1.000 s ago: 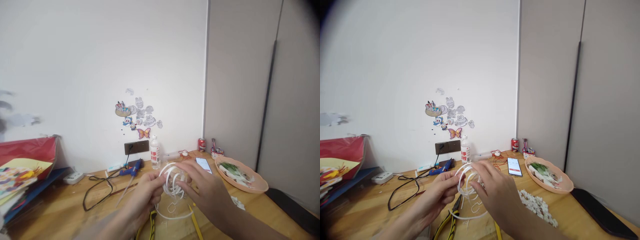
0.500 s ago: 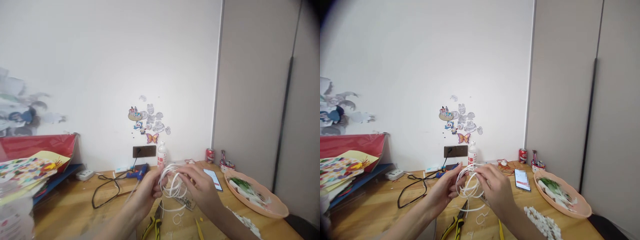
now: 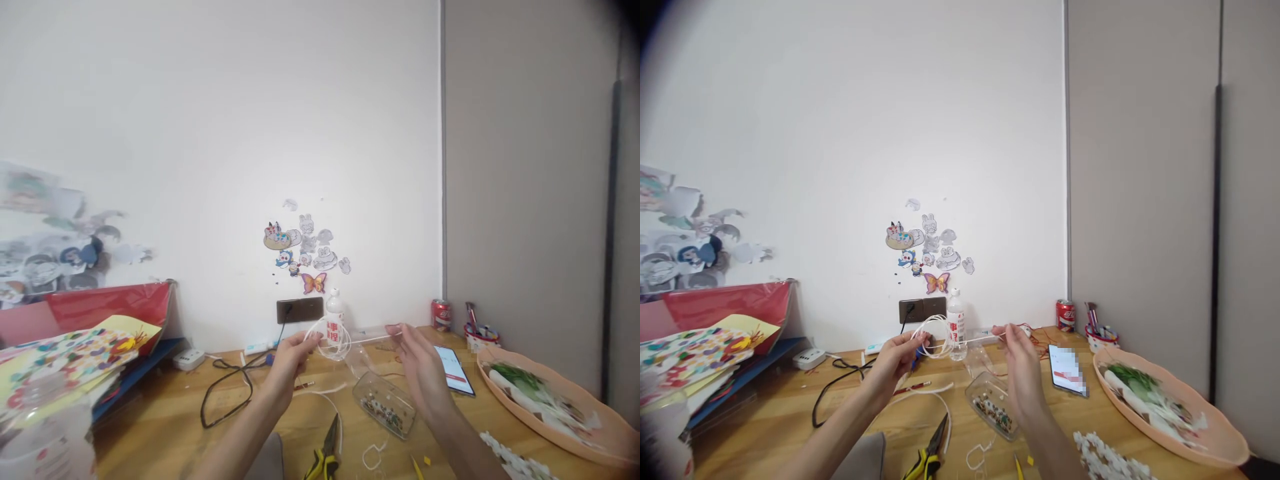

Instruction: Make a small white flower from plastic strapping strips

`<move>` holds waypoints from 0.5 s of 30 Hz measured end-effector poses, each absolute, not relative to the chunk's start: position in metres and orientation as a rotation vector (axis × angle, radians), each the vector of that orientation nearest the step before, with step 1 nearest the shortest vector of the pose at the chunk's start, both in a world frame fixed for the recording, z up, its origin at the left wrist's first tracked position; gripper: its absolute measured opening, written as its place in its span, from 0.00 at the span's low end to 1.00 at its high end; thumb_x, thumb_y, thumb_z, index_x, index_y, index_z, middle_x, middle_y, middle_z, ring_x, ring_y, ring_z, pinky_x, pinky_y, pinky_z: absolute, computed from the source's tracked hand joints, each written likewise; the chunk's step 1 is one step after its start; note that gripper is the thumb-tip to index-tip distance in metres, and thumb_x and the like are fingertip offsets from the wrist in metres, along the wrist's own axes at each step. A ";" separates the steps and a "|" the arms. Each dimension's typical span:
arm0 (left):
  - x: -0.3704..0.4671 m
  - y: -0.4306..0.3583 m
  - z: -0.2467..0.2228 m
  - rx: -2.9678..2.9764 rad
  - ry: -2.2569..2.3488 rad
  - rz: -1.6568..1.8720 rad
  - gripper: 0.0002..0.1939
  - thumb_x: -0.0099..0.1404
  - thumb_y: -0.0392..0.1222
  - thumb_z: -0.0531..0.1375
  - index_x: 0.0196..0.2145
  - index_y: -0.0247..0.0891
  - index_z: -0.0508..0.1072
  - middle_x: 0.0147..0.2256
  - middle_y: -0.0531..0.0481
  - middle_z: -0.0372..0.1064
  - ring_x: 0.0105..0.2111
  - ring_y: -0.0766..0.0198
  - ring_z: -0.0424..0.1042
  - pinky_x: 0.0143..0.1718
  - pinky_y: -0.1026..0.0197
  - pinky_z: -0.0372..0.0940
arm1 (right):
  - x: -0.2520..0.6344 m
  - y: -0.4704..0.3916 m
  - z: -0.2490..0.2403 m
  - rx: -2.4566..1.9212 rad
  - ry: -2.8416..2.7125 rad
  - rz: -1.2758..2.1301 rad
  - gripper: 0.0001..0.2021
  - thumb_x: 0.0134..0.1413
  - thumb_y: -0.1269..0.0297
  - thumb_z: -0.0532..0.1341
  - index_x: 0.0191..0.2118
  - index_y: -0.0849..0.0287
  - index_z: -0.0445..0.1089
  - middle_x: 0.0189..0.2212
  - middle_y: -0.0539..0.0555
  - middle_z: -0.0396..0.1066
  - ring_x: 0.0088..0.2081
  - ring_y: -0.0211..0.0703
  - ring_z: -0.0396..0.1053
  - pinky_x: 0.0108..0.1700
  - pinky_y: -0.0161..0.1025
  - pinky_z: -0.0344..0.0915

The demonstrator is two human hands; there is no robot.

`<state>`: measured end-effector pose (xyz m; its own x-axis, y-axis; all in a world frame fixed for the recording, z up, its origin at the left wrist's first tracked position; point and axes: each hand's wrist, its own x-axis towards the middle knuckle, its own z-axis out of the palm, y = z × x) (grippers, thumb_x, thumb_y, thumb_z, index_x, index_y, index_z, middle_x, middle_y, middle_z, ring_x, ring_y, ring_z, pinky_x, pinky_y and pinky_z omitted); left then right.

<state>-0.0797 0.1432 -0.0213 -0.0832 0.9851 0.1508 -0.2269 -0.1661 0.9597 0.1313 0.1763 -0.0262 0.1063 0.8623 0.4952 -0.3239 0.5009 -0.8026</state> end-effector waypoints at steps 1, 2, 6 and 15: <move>-0.083 0.147 -0.023 1.077 0.995 1.483 0.13 0.62 0.41 0.55 0.44 0.35 0.66 0.43 0.45 0.66 0.37 0.60 0.69 0.36 0.53 0.66 | 0.136 0.182 -0.027 -0.549 -1.119 0.979 0.11 0.57 0.61 0.54 0.41 0.63 0.65 0.38 0.53 0.68 0.37 0.41 0.68 0.38 0.44 0.66; -0.086 0.151 -0.024 1.038 0.986 1.490 0.14 0.62 0.41 0.55 0.45 0.35 0.65 0.44 0.45 0.66 0.38 0.59 0.69 0.36 0.52 0.66 | 0.141 0.188 -0.027 -0.520 -1.087 1.001 0.12 0.57 0.61 0.54 0.42 0.63 0.65 0.38 0.54 0.68 0.37 0.41 0.68 0.38 0.44 0.66; -0.094 0.158 -0.024 0.889 0.937 1.538 0.15 0.62 0.41 0.55 0.46 0.36 0.64 0.45 0.45 0.65 0.39 0.58 0.68 0.37 0.51 0.66 | 0.183 0.203 -0.018 -0.459 -0.934 0.998 0.12 0.57 0.61 0.54 0.43 0.62 0.64 0.38 0.53 0.67 0.33 0.38 0.68 0.34 0.40 0.67; -0.114 0.163 -0.027 0.660 0.919 1.730 0.15 0.62 0.41 0.55 0.47 0.36 0.64 0.46 0.44 0.64 0.40 0.58 0.68 0.38 0.50 0.65 | 0.301 0.189 0.018 -0.452 -0.610 0.693 0.15 0.59 0.70 0.49 0.21 0.58 0.60 0.13 0.41 0.52 0.12 0.25 0.45 0.13 0.28 0.46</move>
